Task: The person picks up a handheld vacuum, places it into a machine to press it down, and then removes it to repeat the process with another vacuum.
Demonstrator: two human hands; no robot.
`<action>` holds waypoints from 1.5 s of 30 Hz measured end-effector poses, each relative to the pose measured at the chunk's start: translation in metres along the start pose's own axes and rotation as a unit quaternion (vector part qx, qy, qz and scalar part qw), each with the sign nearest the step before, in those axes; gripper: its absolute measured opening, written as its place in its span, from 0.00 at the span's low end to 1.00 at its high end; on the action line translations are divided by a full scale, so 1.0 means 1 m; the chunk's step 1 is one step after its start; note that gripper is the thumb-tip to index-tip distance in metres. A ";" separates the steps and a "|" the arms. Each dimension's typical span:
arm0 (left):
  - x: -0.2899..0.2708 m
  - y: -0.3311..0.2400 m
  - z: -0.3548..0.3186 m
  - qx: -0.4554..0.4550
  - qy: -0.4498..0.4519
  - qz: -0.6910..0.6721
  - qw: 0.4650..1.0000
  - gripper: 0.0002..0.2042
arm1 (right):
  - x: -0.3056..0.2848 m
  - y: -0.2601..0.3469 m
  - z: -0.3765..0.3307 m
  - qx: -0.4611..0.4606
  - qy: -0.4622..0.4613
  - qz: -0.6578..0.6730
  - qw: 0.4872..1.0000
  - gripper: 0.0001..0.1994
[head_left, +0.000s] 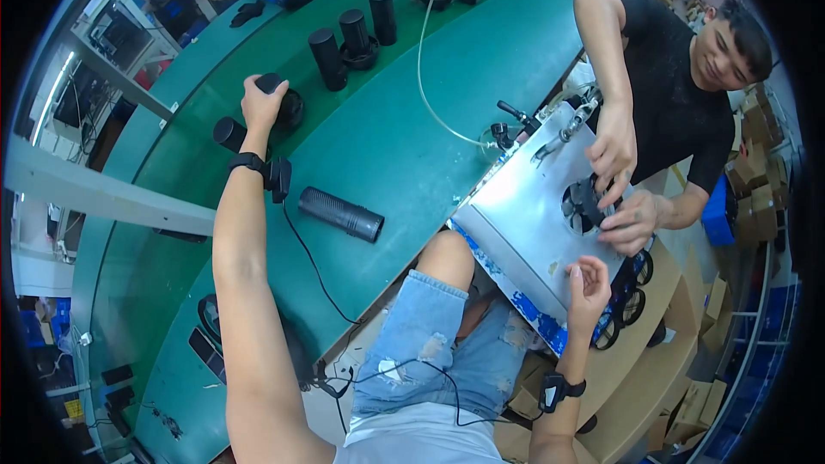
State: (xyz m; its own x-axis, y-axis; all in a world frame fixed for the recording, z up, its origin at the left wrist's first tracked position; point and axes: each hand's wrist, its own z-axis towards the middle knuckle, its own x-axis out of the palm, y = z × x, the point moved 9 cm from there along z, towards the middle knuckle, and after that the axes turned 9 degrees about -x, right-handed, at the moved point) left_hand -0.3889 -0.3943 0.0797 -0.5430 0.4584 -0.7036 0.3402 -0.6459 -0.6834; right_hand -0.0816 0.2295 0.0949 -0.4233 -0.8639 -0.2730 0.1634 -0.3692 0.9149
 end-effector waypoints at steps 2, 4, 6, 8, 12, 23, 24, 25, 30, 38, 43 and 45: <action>0.002 -0.008 0.019 0.013 -0.015 -0.003 1.000 0.35 | -0.001 -0.009 -0.002 0.001 0.006 -0.036 0.999 0.08; -0.001 -0.048 0.024 0.064 -0.116 0.079 0.988 0.33 | 0.000 -0.005 -0.002 0.007 -0.007 -0.063 0.998 0.08; 0.003 -0.107 0.036 0.181 -0.122 0.092 0.971 0.30 | 0.002 0.003 -0.004 -0.045 0.011 -0.126 0.991 0.08; 0.020 -0.165 0.052 0.251 -0.103 0.083 0.959 0.28 | -0.003 0.005 -0.009 -0.050 -0.019 -0.127 0.990 0.07; 0.118 -0.258 0.052 0.339 0.023 0.145 0.929 0.30 | -0.001 0.019 -0.017 -0.087 -0.008 -0.167 0.982 0.05; 0.261 -0.281 0.011 0.359 0.144 0.271 0.881 0.25 | 0.008 0.038 0.012 -0.097 0.043 -0.192 0.976 0.06; 0.253 -0.278 0.000 0.397 0.107 0.272 0.870 0.23 | 0.011 0.037 0.015 -0.105 0.068 -0.178 0.976 0.06; 0.245 -0.278 -0.008 0.403 0.099 0.265 0.871 0.21 | 0.017 0.037 0.014 -0.112 0.093 -0.158 0.977 0.06; 0.142 -0.306 -0.050 0.447 0.031 0.187 0.874 0.15 | 0.011 0.045 0.004 -0.098 0.064 -0.149 0.982 0.05; -0.091 -0.332 -0.204 0.509 0.092 -0.127 0.846 0.07 | 0.001 0.046 -0.007 -0.169 -0.006 -0.149 0.974 0.05; -0.111 -0.312 -0.364 0.486 0.459 -0.236 0.705 0.07 | 0.077 0.092 -0.010 0.021 0.181 0.391 0.902 0.21; -0.103 -0.298 -0.405 0.451 0.504 -0.311 0.667 0.11 | 0.109 0.107 -0.042 0.109 0.316 0.520 0.786 0.27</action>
State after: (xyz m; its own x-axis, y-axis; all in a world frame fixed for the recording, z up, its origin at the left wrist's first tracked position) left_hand -0.1233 -0.0024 0.2770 0.5839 0.6930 -0.4229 -0.5584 -0.0353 -0.8289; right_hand -0.0726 0.0817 0.1511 0.3770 -0.6833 0.6253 -0.0566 0.6568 0.7519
